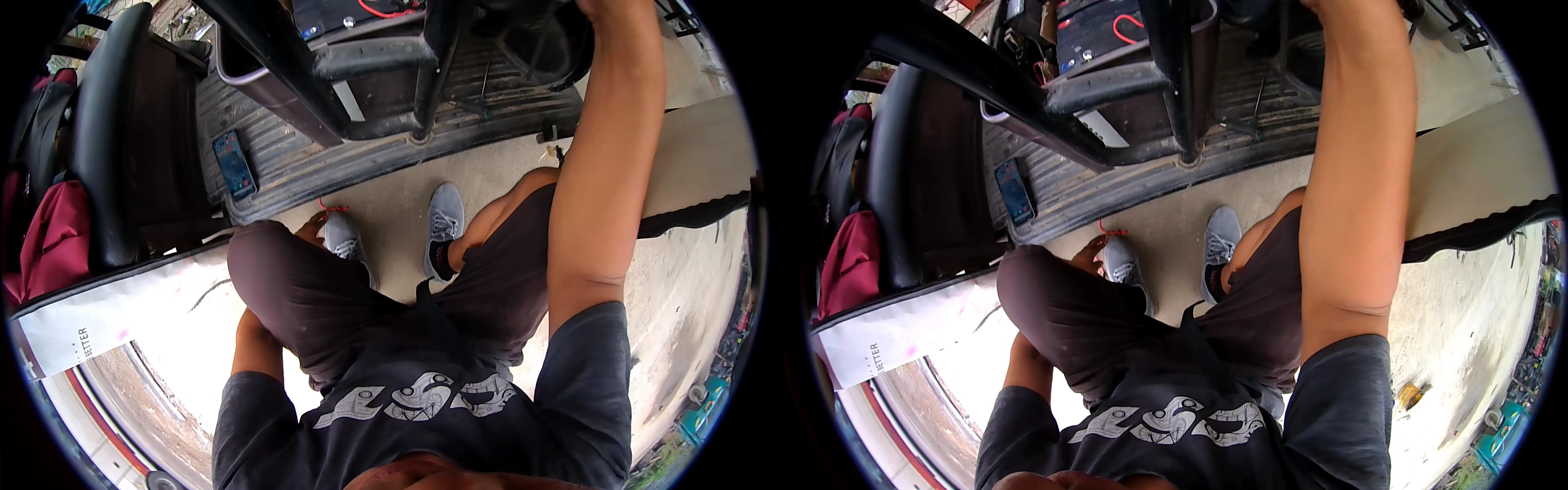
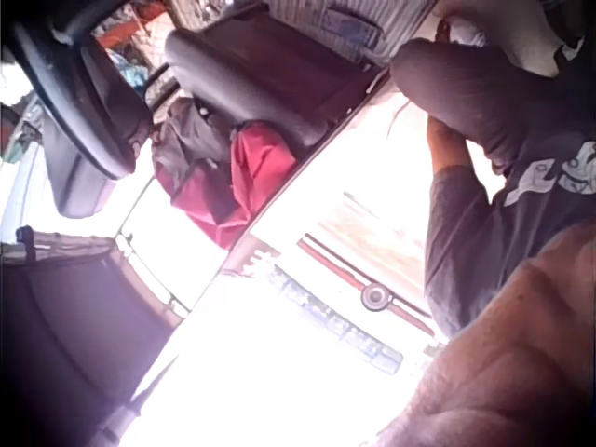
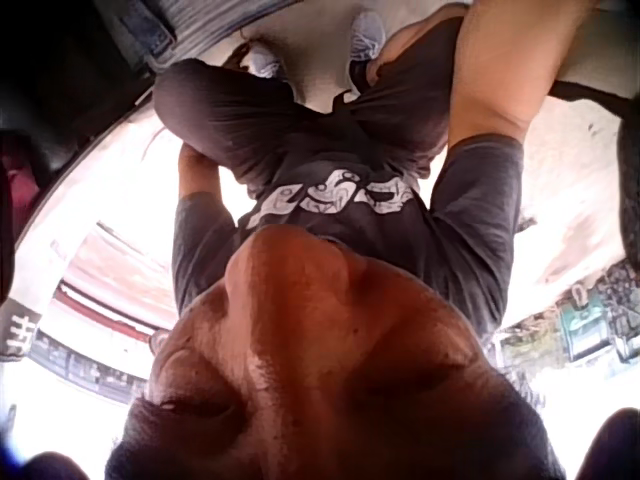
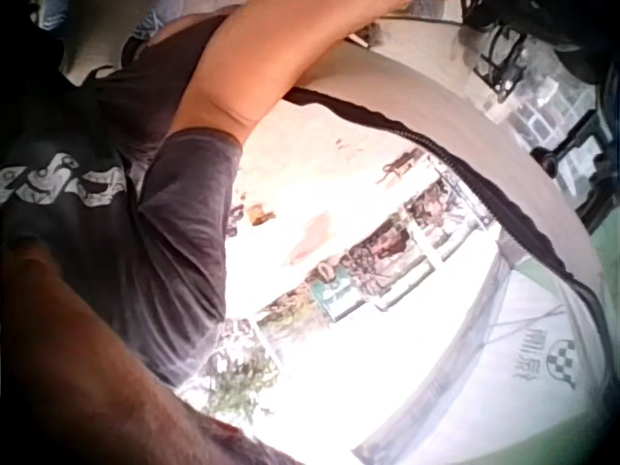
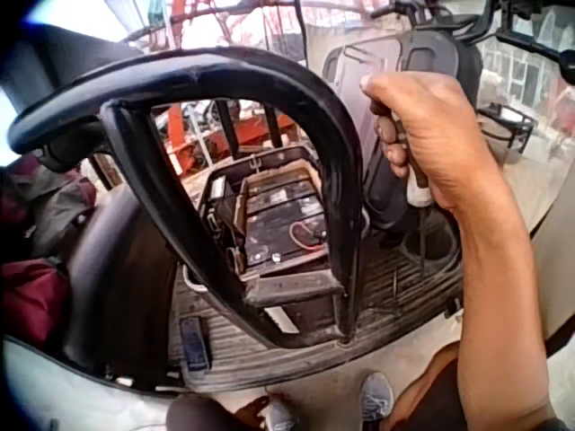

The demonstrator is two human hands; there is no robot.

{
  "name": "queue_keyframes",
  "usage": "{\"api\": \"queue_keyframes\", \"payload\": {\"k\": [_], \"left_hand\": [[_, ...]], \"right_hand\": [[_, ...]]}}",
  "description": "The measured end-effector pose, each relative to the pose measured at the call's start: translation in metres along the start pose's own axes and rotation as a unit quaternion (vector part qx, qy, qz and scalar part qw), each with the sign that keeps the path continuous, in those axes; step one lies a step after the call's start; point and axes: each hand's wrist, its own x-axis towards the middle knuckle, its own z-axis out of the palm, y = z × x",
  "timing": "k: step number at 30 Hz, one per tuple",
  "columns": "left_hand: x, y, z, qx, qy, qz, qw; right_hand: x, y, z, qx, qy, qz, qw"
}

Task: The person works on a vehicle's battery compartment, using a tool to tighten or loosen connections on the battery terminals. They repeatedly adjust the wires and components within the compartment.

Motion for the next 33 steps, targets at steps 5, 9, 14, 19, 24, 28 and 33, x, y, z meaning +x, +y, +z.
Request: {"api": "queue_keyframes", "payload": {"k": [5,9,14,19,24,28,33], "left_hand": [[-0.007,-0.010,-0.007,-0.017,0.010,-0.015,1.000],[-0.025,-0.023,-0.017,-0.050,0.039,-0.045,0.997],[-0.052,-0.026,-0.044,-0.123,0.091,-0.076,0.985],[-0.093,-0.022,-0.082,-0.256,0.195,-0.092,0.942],[-0.134,0.010,-0.126,-0.394,0.284,0.078,0.871],[-0.166,0.066,-0.169,-0.448,0.303,0.266,0.798],[-0.187,0.126,-0.218,-0.412,0.339,0.373,0.759]], "right_hand": [[0.014,-0.003,-0.011,0.036,-0.016,0.041,0.998],[0.011,-0.004,-0.004,0.056,-0.003,0.029,0.998],[0.014,-0.007,-0.004,0.063,-0.002,0.043,0.997],[0.022,0.000,-0.009,0.062,-0.013,0.057,0.996],[0.022,-0.010,-0.009,0.059,-0.022,0.078,0.995],[0.021,-0.012,-0.008,0.071,-0.016,0.069,0.995],[0.025,-0.011,-0.009,0.068,-0.018,0.096,0.993]]}}
